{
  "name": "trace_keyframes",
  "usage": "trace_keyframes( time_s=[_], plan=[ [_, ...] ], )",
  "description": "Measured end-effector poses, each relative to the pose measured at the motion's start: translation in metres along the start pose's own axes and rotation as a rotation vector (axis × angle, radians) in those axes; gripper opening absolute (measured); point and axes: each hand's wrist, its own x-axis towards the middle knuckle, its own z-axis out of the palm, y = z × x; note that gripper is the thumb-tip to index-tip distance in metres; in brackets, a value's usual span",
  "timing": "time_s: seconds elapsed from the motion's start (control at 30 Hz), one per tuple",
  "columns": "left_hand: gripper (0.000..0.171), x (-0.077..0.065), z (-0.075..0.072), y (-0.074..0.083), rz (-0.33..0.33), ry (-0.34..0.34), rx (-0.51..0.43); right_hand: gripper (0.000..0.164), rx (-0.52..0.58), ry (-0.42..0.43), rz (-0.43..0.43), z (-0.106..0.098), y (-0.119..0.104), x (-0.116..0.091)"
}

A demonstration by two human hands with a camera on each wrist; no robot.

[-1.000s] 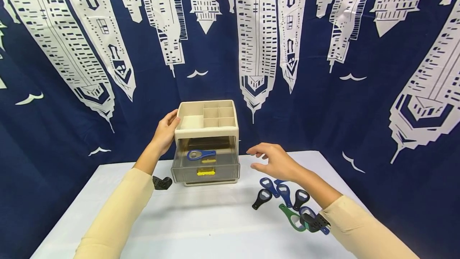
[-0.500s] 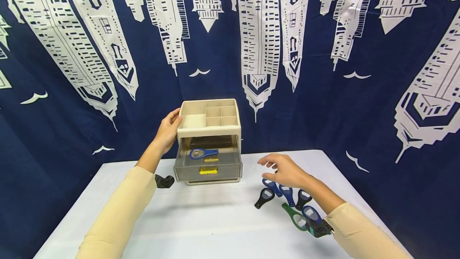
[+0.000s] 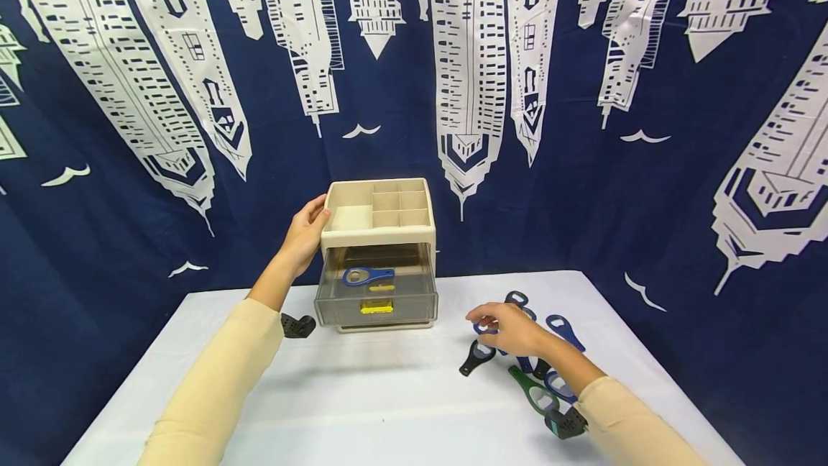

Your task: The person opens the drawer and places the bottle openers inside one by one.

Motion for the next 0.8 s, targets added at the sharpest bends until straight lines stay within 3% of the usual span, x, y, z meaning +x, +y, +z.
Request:
trace_keyframes(
  time_s=[0.27,0.43,0.6,0.8],
  plan=[
    [0.052,0.002,0.004,0.002,0.010,0.004,0.010,0.036,0.025,-0.102,0.047,0.024,0.019,0.000],
    [0.052,0.000,0.005,0.001,-0.001,0.001,0.014,0.038,-0.012,-0.184,0.003,0.027,0.027,-0.003],
    [0.052,0.001,0.002,-0.001,0.004,0.008,0.026,0.034,-0.004,-0.215,-0.035,0.025,0.029,0.001],
    [0.053,0.000,0.001,-0.001,-0.019,0.015,0.023,0.028,-0.044,-0.212,-0.004,0.025,0.029,0.004]
  ],
)
